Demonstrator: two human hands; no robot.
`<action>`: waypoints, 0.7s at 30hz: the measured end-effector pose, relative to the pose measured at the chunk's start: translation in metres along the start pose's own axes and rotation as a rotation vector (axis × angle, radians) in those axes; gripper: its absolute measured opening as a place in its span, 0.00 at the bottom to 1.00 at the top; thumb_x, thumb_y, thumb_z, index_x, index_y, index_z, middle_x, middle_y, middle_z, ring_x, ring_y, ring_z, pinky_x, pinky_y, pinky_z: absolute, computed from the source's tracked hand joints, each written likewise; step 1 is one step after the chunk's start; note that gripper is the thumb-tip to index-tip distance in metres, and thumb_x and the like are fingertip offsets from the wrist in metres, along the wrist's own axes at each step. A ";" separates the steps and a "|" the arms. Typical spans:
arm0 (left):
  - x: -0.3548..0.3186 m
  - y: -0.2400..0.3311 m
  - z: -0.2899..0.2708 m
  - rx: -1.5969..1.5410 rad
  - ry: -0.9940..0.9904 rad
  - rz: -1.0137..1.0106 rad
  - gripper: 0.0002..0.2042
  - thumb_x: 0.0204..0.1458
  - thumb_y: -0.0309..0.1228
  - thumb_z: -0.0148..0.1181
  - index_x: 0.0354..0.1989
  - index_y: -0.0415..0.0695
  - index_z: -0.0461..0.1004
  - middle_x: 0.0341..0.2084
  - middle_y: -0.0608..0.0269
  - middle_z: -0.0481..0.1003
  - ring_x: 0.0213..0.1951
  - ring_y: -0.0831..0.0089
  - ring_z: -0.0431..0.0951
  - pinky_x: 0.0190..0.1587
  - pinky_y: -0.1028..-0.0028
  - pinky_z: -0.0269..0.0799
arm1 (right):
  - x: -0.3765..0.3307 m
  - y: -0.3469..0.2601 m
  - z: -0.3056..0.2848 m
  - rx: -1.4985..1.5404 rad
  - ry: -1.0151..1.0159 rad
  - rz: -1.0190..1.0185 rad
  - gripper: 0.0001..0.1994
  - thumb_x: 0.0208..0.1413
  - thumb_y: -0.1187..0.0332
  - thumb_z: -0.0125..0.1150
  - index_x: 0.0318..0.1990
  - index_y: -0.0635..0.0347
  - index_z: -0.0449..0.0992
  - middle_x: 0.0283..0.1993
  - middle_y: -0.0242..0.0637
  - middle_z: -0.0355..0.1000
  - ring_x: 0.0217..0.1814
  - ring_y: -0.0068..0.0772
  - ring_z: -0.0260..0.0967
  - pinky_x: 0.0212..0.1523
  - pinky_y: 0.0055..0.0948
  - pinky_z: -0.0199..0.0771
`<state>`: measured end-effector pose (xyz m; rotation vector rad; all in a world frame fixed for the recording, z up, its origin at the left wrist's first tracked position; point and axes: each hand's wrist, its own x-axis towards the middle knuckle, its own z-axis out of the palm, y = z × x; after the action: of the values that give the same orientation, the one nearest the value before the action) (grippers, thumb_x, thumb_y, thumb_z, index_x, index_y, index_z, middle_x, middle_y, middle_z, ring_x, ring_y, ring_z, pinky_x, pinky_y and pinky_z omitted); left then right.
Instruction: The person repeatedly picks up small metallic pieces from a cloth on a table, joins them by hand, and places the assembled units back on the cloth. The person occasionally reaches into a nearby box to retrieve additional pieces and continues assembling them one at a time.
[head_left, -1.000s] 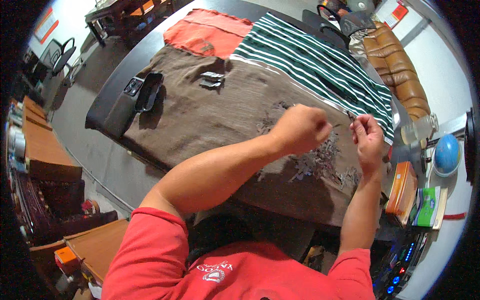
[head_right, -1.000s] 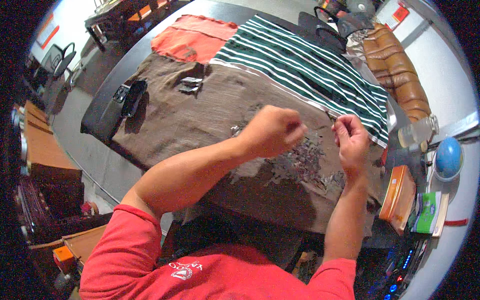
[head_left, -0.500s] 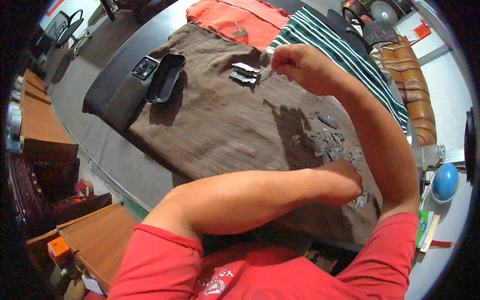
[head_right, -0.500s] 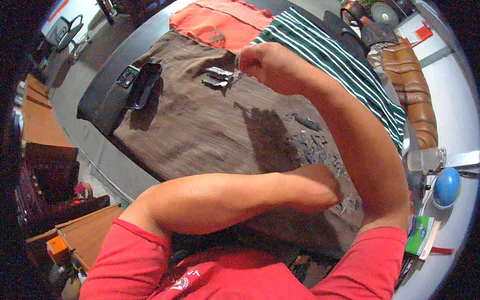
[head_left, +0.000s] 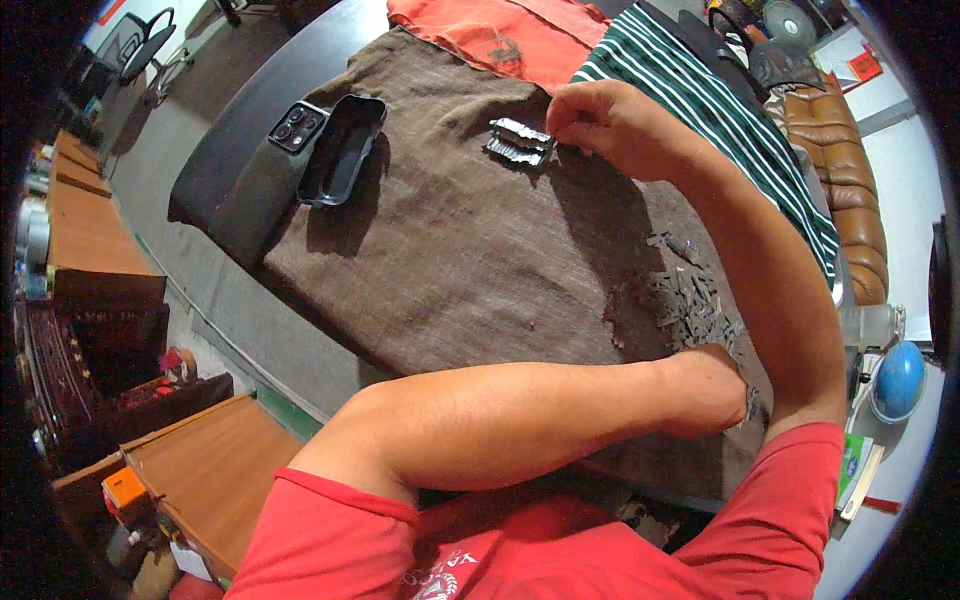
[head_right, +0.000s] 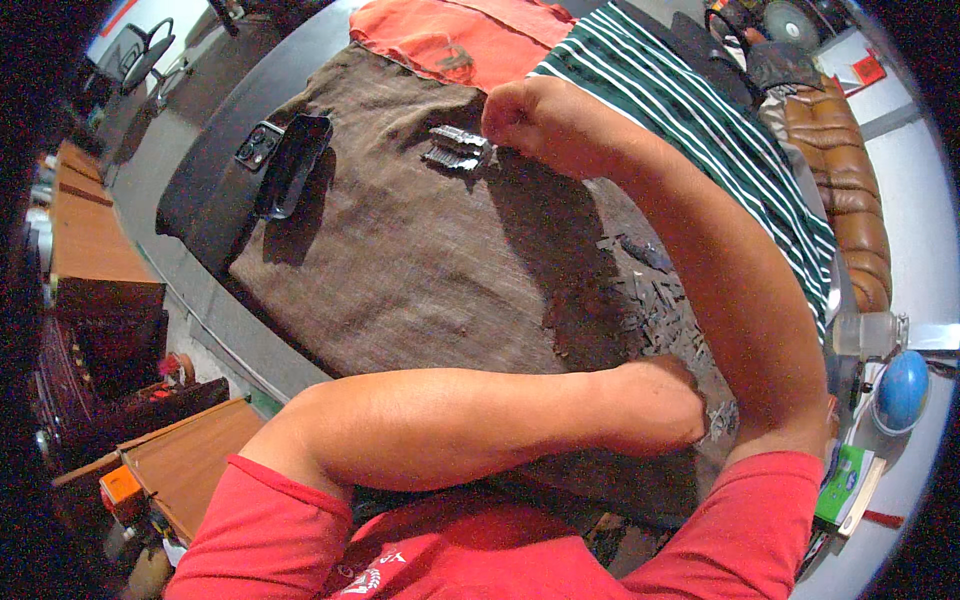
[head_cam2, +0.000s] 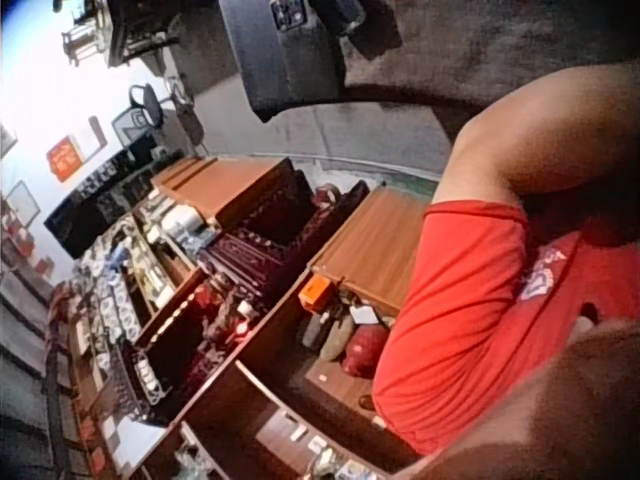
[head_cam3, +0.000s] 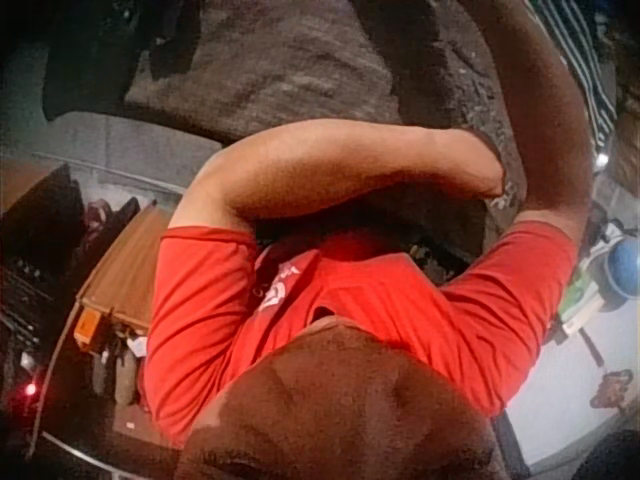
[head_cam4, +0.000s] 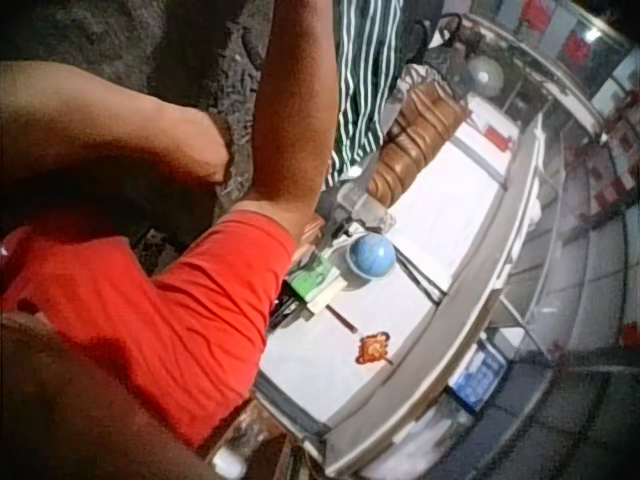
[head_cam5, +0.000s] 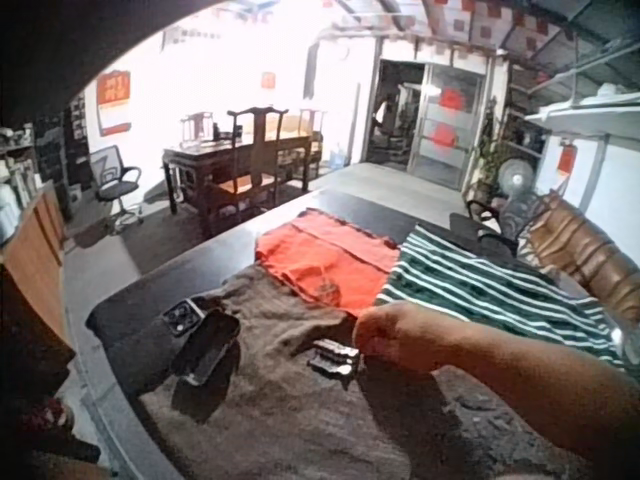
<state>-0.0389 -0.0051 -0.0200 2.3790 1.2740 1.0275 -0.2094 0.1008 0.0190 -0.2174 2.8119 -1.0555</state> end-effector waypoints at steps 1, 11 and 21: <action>0.000 0.000 0.000 0.003 0.012 -0.001 0.05 0.40 0.28 0.59 0.20 0.44 0.80 0.21 0.52 0.79 0.28 0.51 0.81 0.32 0.56 0.76 | -0.001 0.001 0.002 -0.023 0.009 0.033 0.01 0.58 0.76 0.60 0.35 0.62 0.75 0.30 0.27 0.72 0.34 0.18 0.67 0.38 0.23 0.69; -0.001 0.002 -0.001 0.052 0.033 -0.001 0.06 0.41 0.30 0.58 0.20 0.43 0.80 0.21 0.52 0.79 0.28 0.53 0.82 0.32 0.58 0.76 | -0.006 0.008 0.012 0.029 0.101 -0.064 0.02 0.60 0.75 0.59 0.39 0.61 0.75 0.36 0.28 0.71 0.40 0.19 0.66 0.43 0.22 0.69; 0.000 0.002 -0.006 0.062 0.012 -0.012 0.07 0.46 0.31 0.56 0.23 0.45 0.81 0.25 0.54 0.81 0.32 0.55 0.82 0.34 0.59 0.77 | -0.010 0.012 0.016 -0.034 0.177 -0.198 0.01 0.60 0.75 0.57 0.38 0.60 0.74 0.37 0.32 0.68 0.41 0.27 0.67 0.44 0.25 0.69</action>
<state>-0.0414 -0.0066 -0.0145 2.4112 1.3413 1.0141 -0.1976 0.1013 0.0003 -0.4351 3.0190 -1.1170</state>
